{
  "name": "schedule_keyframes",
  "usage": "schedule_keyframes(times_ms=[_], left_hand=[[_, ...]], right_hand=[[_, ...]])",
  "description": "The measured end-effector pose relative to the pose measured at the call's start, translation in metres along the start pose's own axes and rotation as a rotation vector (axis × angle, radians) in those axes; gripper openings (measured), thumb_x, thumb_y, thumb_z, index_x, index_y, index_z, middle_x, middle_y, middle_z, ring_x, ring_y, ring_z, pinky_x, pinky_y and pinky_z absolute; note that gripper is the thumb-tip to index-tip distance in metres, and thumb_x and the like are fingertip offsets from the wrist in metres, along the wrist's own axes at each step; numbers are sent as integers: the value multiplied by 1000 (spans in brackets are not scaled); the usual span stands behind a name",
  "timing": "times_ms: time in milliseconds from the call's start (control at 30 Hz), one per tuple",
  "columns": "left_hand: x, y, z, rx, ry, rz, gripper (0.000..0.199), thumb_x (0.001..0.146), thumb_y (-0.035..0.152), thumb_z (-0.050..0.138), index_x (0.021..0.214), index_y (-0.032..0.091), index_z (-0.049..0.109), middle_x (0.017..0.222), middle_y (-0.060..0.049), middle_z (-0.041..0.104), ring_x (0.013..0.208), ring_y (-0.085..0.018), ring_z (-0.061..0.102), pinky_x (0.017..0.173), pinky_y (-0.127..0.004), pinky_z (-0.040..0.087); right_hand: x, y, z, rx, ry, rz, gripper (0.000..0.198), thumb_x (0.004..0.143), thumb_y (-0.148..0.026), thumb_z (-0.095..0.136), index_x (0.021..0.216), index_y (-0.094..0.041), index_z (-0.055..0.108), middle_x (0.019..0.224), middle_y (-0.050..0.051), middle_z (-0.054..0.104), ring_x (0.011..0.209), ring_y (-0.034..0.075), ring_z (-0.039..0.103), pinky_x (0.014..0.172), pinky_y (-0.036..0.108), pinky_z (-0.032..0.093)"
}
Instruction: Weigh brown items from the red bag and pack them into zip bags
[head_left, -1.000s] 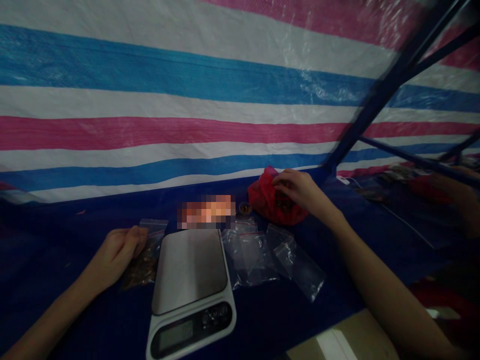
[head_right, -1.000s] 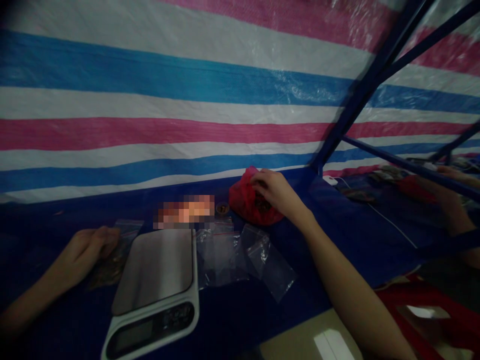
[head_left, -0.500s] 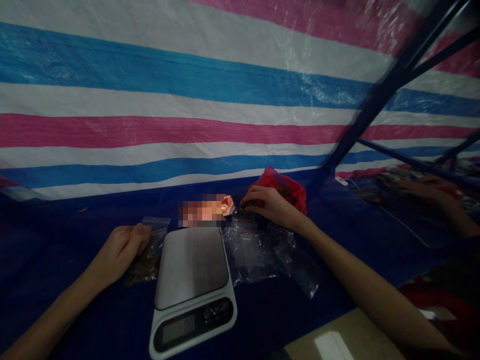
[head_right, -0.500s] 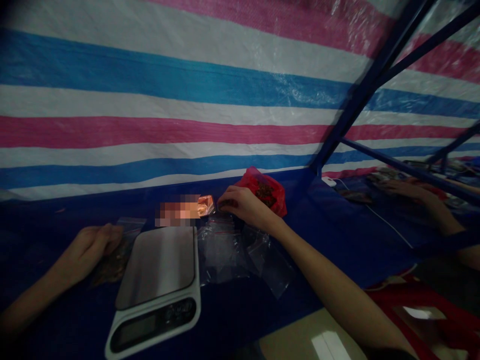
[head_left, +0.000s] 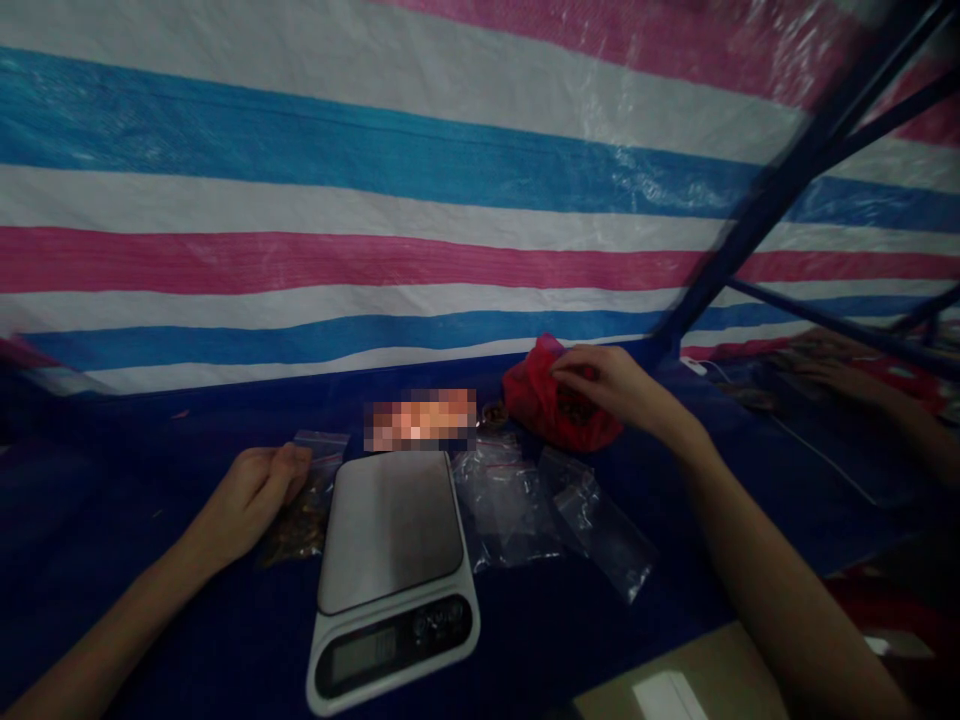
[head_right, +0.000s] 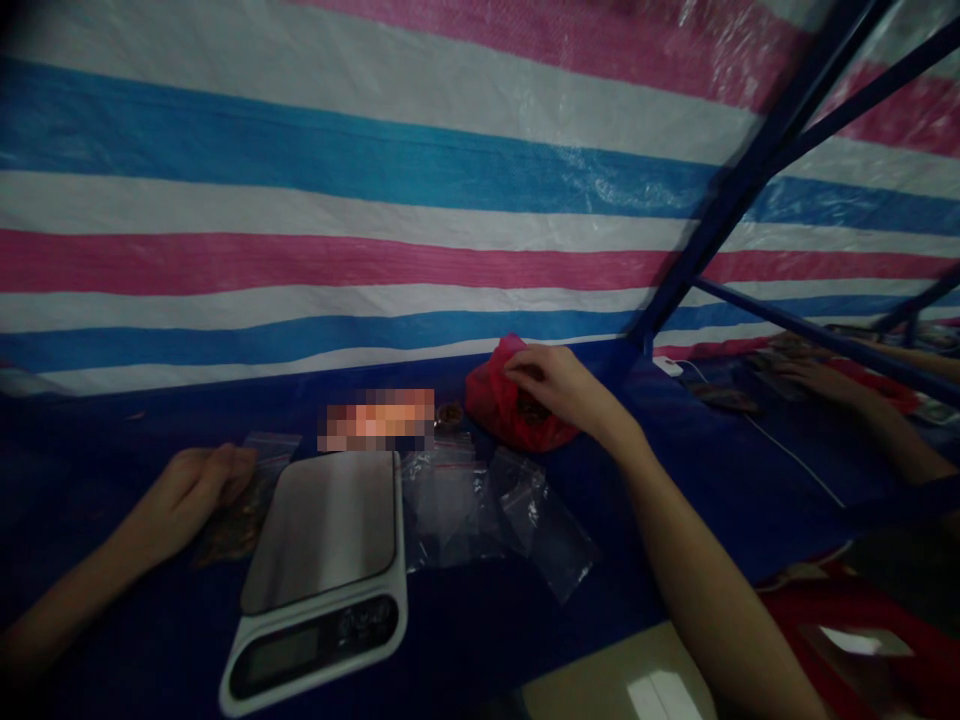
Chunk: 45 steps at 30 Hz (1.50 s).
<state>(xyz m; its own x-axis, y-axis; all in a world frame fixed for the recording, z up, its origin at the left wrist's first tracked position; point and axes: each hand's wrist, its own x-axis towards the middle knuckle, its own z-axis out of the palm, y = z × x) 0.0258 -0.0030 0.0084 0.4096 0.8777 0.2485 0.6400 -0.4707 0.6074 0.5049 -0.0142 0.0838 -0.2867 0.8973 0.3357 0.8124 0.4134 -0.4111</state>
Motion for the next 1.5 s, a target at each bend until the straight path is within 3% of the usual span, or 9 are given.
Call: schedule_keyframes(times_ms=[133,267,467,733,1000,1067,1167,1267,1500], left_hand=[[0,1,0,-4,1,3,64,105,50,22,49,24,39,46,2,40,42,-13,41,49,-29,35],[0,1,0,-20,-1,14,63,106,48,22,50,24,38,47,2,41,41,-13,41,50,-29,36],[-1,1,-1,-22,-10,17,62,106,49,23,51,25,38,48,2,40,42,-13,42,49,-29,35],[-1,3,0,-22,-20,-11,61,106,45,24,50,24,38,47,2,41,43,-12,41,51,-29,35],[0,5,-1,-22,-17,1,62,106,47,25,51,23,43,46,0,45,43,-14,45,52,-31,35],[0,7,-1,-20,-6,-1,62,106,45,24,50,23,42,46,0,46,43,-14,46,53,-31,35],[0,11,-1,-15,0,-11,61,106,43,23,50,23,41,46,0,44,45,-14,45,55,-31,35],[1,13,-1,-15,-16,-14,61,105,40,23,50,23,41,47,1,44,46,-13,44,58,-31,37],[1,11,1,9,-14,-2,62,106,41,23,50,22,42,47,1,44,46,-12,43,60,-30,38]], right_hand=[[-6,9,-1,-143,-163,79,22,98,-21,60,105,-20,80,107,9,82,92,26,76,83,38,55],[-2,-17,30,-131,-46,-13,23,100,-21,59,112,-21,79,114,9,80,107,27,73,96,40,54],[-1,-37,63,-57,-84,-45,28,96,-28,71,122,-20,76,119,12,72,108,26,69,98,42,55],[-4,-37,65,181,-29,-209,23,99,-18,64,115,-24,79,109,8,75,104,22,69,92,38,58],[-3,-36,54,251,52,-160,32,93,-24,72,125,-24,71,121,8,75,111,25,71,99,44,57],[-14,-57,51,278,91,-171,16,98,-20,62,111,-22,72,106,6,76,99,21,71,90,39,57],[-51,-101,53,350,28,-295,22,100,-9,48,93,-21,66,95,4,73,90,18,68,81,34,54],[-98,-135,65,256,-145,-479,21,100,-8,47,89,-19,61,110,7,74,99,20,65,84,38,50],[-149,-148,90,-70,-227,-474,20,97,-3,48,95,-18,61,144,7,66,130,27,57,100,45,46]])
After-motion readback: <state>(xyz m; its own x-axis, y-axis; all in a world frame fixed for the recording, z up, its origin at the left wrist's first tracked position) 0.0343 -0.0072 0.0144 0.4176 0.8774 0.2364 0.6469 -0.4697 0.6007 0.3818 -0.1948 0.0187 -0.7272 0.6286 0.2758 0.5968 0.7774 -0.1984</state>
